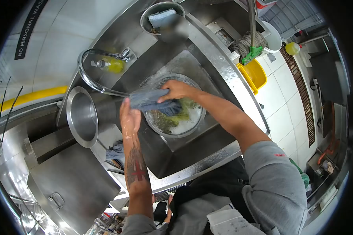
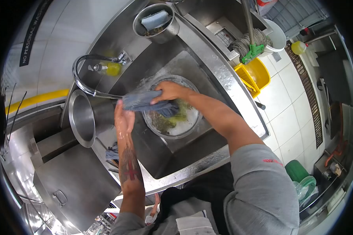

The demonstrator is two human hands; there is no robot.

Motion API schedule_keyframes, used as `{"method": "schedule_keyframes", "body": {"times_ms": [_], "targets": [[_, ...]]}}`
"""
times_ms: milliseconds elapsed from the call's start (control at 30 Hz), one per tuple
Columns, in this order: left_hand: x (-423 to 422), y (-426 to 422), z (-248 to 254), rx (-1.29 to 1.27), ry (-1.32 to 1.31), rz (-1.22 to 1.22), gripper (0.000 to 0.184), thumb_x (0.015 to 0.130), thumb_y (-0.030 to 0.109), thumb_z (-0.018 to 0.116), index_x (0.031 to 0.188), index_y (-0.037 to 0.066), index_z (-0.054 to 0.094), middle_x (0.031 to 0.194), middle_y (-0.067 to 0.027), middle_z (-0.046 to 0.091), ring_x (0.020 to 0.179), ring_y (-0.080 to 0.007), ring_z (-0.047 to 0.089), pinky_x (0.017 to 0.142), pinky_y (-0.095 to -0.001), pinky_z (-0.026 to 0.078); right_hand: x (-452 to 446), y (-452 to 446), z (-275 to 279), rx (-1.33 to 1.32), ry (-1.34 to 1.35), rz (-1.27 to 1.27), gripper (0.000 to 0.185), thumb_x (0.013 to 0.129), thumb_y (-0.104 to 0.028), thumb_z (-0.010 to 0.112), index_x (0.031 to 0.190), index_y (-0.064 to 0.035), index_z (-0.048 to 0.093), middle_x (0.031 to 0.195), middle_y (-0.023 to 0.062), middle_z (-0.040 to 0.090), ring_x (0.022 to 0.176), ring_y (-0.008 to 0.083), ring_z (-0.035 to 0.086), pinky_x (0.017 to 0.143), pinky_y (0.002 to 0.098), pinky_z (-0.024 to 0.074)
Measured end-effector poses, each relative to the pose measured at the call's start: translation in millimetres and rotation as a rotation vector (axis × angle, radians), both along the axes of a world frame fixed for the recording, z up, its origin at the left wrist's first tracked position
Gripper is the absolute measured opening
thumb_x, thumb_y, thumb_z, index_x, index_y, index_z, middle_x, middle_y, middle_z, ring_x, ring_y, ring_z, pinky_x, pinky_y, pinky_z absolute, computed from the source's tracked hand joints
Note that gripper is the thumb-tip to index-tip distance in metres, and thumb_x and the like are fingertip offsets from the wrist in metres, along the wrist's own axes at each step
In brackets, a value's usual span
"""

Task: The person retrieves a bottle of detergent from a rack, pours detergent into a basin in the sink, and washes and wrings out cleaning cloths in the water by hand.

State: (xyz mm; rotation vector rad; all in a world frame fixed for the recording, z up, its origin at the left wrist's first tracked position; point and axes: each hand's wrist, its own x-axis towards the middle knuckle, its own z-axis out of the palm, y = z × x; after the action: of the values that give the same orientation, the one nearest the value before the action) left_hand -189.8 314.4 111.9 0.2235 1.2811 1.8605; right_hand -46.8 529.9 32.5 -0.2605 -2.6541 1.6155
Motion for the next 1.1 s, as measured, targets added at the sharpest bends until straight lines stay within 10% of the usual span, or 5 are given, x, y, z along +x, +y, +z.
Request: {"method": "schedule_keyframes", "body": {"times_ms": [200, 533, 667, 867, 1100], "targets": [[31.2, 5.3, -7.5, 0.073, -0.394, 0.227, 0.047, 0.097, 0.033, 0.062, 0.127, -0.002, 0.058, 0.134, -0.0211, 0.059, 0.132, -0.0366, 0.051, 0.117, -0.0540, 0.032, 5.7, 18.6, 25.1, -1.187, 0.233, -0.380, 0.042, 0.079, -0.041, 0.079, 0.098, -0.0036, 0.075, 0.094, 0.0147, 0.073, 0.092, 0.0281, 0.070, 0.093, 0.0381, 0.0507], [71.4, 56.7, -14.6, -0.100, -0.637, 0.252, 0.049, 0.098, 0.043, 0.060, 0.133, 0.009, 0.057, 0.127, -0.0083, 0.064, 0.116, -0.0274, 0.060, 0.104, -0.0473, 0.045, -77.8, -35.6, 40.5, -0.080, -0.093, -0.300, 0.049, 0.085, -0.050, 0.069, 0.095, -0.0025, 0.073, 0.096, 0.0196, 0.072, 0.098, 0.0343, 0.069, 0.092, 0.0436, 0.0492], [43.0, 24.6, -16.3, -0.137, -0.426, 0.029, 0.052, 0.099, 0.040, 0.061, 0.136, 0.004, 0.054, 0.132, -0.0138, 0.062, 0.123, -0.0288, 0.058, 0.107, -0.0471, 0.044, -54.8, -21.5, 40.8, -0.544, -0.050, -0.217, 0.084, 0.087, -0.079, 0.051, 0.101, 0.0014, 0.072, 0.111, 0.0209, 0.069, 0.113, 0.0346, 0.063, 0.098, 0.0436, 0.0452], [25.9, -26.5, 14.8, 0.107, -0.311, 0.127, 0.048, 0.102, 0.033, 0.057, 0.137, 0.001, 0.051, 0.141, -0.0166, 0.055, 0.133, -0.0330, 0.050, 0.116, -0.0519, 0.035, 26.6, 40.1, -24.7, -0.154, 0.053, -0.135, 0.044, 0.073, -0.033, 0.091, 0.095, 0.0013, 0.074, 0.105, 0.0130, 0.069, 0.097, 0.0248, 0.064, 0.087, 0.0343, 0.0498], [44.5, -2.5, -111.2, -0.180, -0.439, 0.250, 0.042, 0.100, 0.037, 0.055, 0.127, 0.006, 0.056, 0.129, -0.0146, 0.062, 0.112, -0.0286, 0.061, 0.104, -0.0523, 0.046, -10.7, -37.4, 41.7, -0.350, 0.211, -0.451, 0.039, 0.072, -0.040, 0.086, 0.089, -0.0071, 0.073, 0.087, 0.0183, 0.072, 0.080, 0.0324, 0.070, 0.079, 0.0413, 0.0541]]}}
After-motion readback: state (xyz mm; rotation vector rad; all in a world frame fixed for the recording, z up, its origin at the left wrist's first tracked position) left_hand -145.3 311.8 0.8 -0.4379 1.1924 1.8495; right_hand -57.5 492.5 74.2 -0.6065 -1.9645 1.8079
